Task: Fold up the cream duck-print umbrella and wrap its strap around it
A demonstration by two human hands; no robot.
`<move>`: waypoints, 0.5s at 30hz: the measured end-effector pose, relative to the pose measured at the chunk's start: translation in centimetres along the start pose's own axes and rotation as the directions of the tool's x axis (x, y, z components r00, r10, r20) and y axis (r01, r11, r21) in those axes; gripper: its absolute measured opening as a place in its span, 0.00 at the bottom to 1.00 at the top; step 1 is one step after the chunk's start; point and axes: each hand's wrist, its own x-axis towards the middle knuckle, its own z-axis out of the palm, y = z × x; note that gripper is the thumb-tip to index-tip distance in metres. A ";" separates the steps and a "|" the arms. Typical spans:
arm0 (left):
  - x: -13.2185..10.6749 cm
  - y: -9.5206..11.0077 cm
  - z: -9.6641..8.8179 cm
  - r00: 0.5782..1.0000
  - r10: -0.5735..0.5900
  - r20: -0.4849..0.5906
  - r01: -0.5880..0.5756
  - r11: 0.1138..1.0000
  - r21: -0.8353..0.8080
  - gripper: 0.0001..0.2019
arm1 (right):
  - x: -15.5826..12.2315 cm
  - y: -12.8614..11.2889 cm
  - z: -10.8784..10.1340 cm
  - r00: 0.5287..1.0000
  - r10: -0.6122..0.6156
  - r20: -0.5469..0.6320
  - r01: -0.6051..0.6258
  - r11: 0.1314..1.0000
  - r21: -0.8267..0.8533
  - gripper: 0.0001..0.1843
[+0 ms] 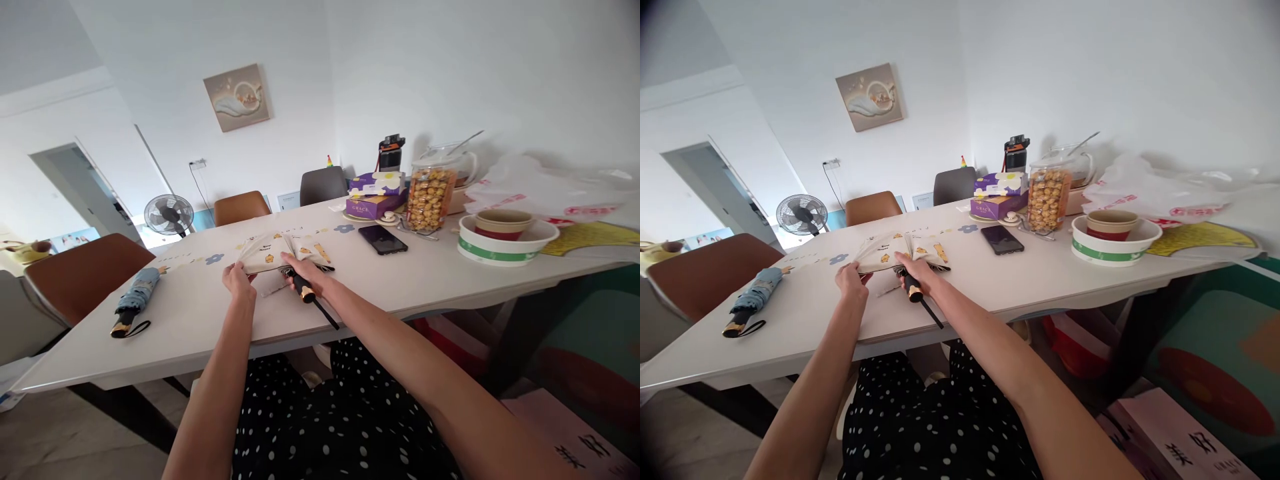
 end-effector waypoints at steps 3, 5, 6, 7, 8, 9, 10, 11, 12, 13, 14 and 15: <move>0.2 -0.1 -0.2 0.999 -0.051 0.001 0.050 0.998 0.024 0.06 | -0.4 -0.1 0.1 0.999 -0.034 0.000 0.034 0.999 0.017 0.20; 0.4 -0.2 -0.2 0.997 -0.077 0.002 0.077 0.996 0.043 0.06 | -0.4 -0.1 0.2 0.997 -0.077 -0.016 0.077 0.997 -0.004 0.19; 0.5 -0.2 -0.3 0.997 -0.082 0.004 0.082 0.995 0.056 0.06 | -0.4 0.0 0.3 0.994 -0.097 -0.040 0.096 0.995 -0.032 0.19; 0.6 -0.3 -0.3 0.996 -0.087 0.009 0.086 0.994 0.072 0.07 | -0.4 0.0 0.3 0.991 -0.111 -0.070 0.107 0.992 -0.067 0.19; 0.7 -0.4 -0.3 0.995 -0.095 0.018 0.093 0.991 0.093 0.07 | -0.4 0.0 0.4 0.987 -0.123 -0.101 0.113 0.988 -0.100 0.20; 0.8 -0.4 -0.2 0.994 -0.108 0.030 0.104 0.988 0.116 0.08 | -0.4 0.0 0.4 0.983 -0.136 -0.120 0.121 0.985 -0.125 0.20; 0.8 -0.5 -0.2 0.991 -0.125 0.044 0.118 0.983 0.140 0.08 | -0.5 0.0 0.4 0.981 -0.147 -0.125 0.129 0.982 -0.138 0.19; 0.9 -0.6 -0.1 0.988 -0.141 0.058 0.130 0.978 0.162 0.08 | -0.5 0.0 0.3 0.981 -0.152 -0.116 0.135 0.980 -0.147 0.19; 1.0 -0.6 -0.1 0.985 -0.157 0.072 0.142 0.973 0.181 0.08 | -0.5 0.0 0.3 0.983 -0.156 -0.099 0.138 0.977 -0.160 0.18; 1.1 -0.6 -0.1 0.982 -0.170 0.085 0.151 0.969 0.194 0.08 | -0.4 0.0 0.3 0.985 -0.158 -0.077 0.142 0.974 -0.175 0.18; 1.3 -0.5 -0.1 0.978 -0.183 0.097 0.161 0.966 0.202 0.07 | -0.4 0.1 0.2 0.986 -0.156 -0.054 0.143 0.971 -0.194 0.18; 1.5 -0.3 -0.1 0.975 -0.198 0.104 0.173 0.963 0.206 0.06 | -0.3 0.2 0.2 0.988 -0.153 -0.035 0.142 0.966 -0.214 0.18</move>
